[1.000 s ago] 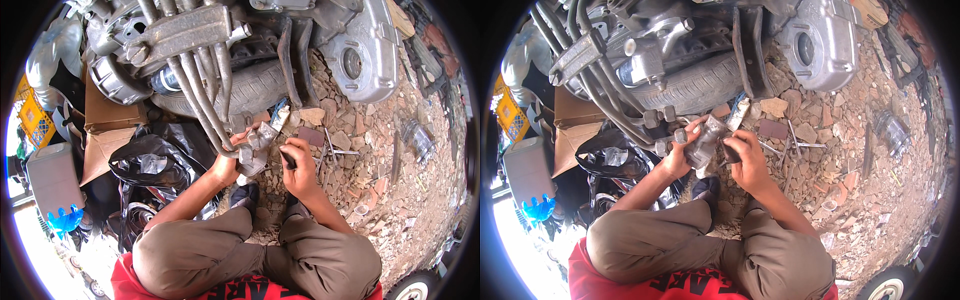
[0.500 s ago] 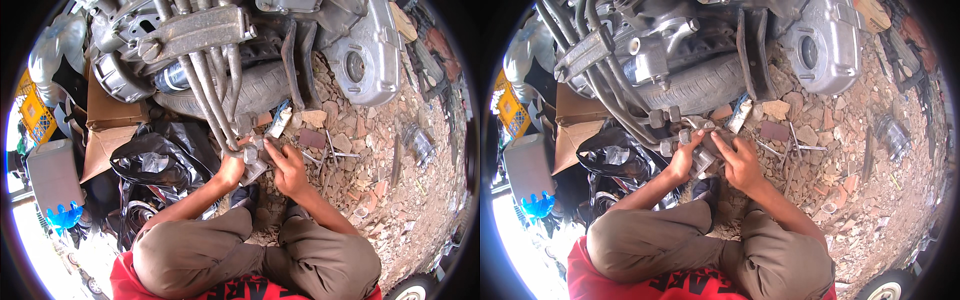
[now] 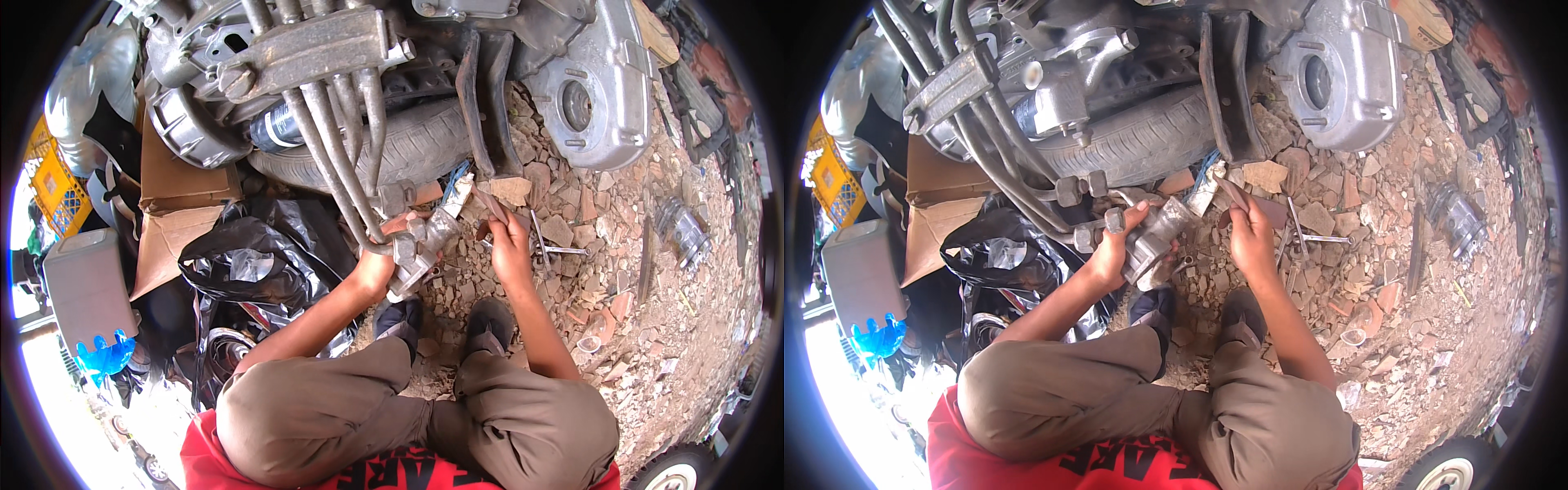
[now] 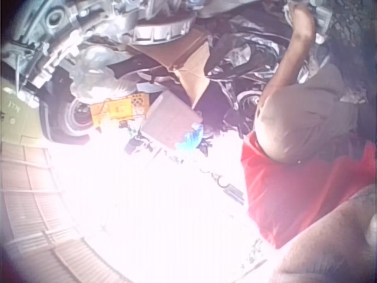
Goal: The person sits on the ground and uses a wrench to loosen and remove bolts from a car engine block. They detach a metal component, inspect it, and place it aside. The person then picks up a larger engine cover and positions it over the engine before setting it down.
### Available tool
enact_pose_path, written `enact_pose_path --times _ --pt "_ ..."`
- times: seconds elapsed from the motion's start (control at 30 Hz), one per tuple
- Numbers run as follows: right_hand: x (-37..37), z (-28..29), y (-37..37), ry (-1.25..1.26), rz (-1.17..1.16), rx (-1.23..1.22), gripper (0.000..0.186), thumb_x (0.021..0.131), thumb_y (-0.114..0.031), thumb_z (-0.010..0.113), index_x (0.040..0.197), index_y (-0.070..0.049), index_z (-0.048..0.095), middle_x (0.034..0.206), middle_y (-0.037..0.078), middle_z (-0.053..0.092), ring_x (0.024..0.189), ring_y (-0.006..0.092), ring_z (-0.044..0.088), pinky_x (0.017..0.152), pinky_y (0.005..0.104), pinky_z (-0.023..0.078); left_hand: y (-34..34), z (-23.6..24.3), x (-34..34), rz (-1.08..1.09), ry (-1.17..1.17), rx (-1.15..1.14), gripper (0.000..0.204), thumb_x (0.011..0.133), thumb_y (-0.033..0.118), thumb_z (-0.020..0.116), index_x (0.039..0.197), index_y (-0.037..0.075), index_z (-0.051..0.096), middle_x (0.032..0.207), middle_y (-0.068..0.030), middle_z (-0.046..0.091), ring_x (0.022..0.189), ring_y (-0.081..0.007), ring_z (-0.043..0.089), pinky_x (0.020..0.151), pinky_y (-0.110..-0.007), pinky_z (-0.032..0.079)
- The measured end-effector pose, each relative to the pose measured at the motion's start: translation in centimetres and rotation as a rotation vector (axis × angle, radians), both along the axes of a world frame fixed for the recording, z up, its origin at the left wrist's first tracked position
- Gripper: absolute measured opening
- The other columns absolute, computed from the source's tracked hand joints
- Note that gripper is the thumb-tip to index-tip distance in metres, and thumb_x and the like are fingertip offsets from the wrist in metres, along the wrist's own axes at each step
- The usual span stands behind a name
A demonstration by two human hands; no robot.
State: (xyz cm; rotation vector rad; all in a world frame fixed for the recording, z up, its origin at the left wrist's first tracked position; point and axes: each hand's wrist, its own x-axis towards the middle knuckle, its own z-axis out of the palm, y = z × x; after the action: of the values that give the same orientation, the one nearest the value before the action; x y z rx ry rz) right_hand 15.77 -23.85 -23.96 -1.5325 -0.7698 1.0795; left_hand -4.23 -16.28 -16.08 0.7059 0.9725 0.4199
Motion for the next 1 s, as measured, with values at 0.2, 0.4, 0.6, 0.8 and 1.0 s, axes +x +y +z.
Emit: enact_pose_path --times 0.2,0.4,0.6,0.8,1.0 --pt "-1.0 1.1 -1.4 0.237 -0.095 0.055 0.032 0.1 -0.011 0.047 0.126 0.005 0.057 0.108 0.006 0.064 0.101 0.0138 0.059 0.09 0.0267 0.044 0.0 -0.2 -0.4 -0.058 -0.092 -0.048 0.055 0.101 0.05 0.039 0.125 0.002 0.052 0.092 -0.0166 0.067 0.077 -0.0236 0.068 0.069 -0.036 0.056" --pt "-1.7 4.4 -1.0 -0.127 -0.079 0.346 0.032 0.101 -0.01 0.048 0.128 0.007 0.054 0.112 0.013 0.064 0.106 0.0183 0.06 0.095 0.0303 0.044 0.3 -0.7 -0.4 -0.054 -0.131 -0.154 0.058 0.101 0.053 0.037 0.122 0.002 0.055 0.092 -0.0161 0.068 0.076 -0.0231 0.067 0.063 -0.035 0.056" --pt "-3.0 6.4 -1.8 -0.295 -0.039 0.506 0.036 0.1 -0.006 0.048 0.133 0.008 0.049 0.12 0.019 0.065 0.108 0.0241 0.064 0.09 0.0326 0.048 0.4 -0.8 -1.5 -0.06 -0.063 -0.073 0.06 0.1 0.055 0.037 0.122 0.003 0.057 0.095 -0.0149 0.068 0.08 -0.0218 0.068 0.065 -0.034 0.057" --pt "-2.8 5.9 -1.4 -0.727 0.192 0.572 0.048 0.088 0.001 0.053 0.136 0.004 0.049 0.13 0.017 0.061 0.127 0.0327 0.054 0.112 0.0467 0.031 0.0 -1.3 -0.4 0.034 0.019 -0.093 0.059 0.1 0.056 0.04 0.126 0.005 0.055 0.113 -0.0114 0.065 0.1 -0.0208 0.066 0.087 -0.037 0.055" --pt "-5.0 5.1 -2.5 -0.709 0.498 0.568 0.078 0.097 -0.056 0.038 0.145 0.006 0.034 0.149 0.018 0.041 0.143 0.0309 0.033 0.119 0.0548 0.011 0.0 -1.7 -0.7 0.063 0.088 -0.013 0.059 0.1 0.056 0.04 0.12 0.004 0.059 0.111 -0.0074 0.063 0.099 -0.0157 0.061 0.089 -0.034 0.05"
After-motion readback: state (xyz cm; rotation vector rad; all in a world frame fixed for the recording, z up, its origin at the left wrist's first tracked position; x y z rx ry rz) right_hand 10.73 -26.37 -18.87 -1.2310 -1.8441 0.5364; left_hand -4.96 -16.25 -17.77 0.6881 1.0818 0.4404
